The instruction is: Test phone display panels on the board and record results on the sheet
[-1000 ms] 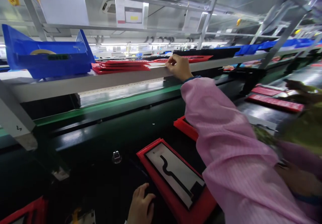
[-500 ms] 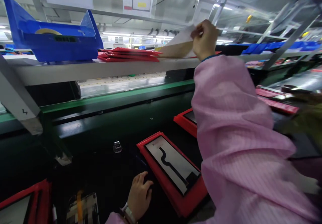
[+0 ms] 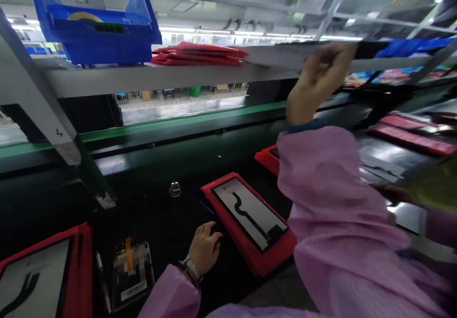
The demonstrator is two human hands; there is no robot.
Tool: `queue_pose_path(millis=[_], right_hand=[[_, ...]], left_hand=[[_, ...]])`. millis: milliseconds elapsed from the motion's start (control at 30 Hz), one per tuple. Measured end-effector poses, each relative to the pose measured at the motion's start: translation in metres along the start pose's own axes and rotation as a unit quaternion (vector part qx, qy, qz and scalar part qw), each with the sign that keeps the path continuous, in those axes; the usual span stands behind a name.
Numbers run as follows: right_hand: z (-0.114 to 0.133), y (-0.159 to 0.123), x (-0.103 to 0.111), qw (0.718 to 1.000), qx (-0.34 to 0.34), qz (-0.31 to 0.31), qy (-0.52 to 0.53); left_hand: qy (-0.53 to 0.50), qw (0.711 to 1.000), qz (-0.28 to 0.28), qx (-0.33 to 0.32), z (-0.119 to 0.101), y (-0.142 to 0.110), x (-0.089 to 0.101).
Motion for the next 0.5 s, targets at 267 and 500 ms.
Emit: queue_pose_path(millis=[267, 500], right_hand=[[0.025, -0.175, 0.019, 0.982, -0.171, 0.064, 0.050], [0.100, -0.342, 0.044, 0.920, -0.166, 0.348, 0.065]], left_hand=[[-0.171, 0.978, -0.115, 0.025, 0.005, 0.003, 0.008], [-0.400, 0.835, -0.357, 0.122, 0.031, -0.009, 0.039]])
Point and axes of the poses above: each hand's wrist, its own y-axis towards the middle knuckle, its own x-axis out of the back of the hand, z = x × y, the point moved 5 cm from there along y, towards the middle knuckle, and after that the axes turned 11 degrees about -x, right-handed, at the moved point
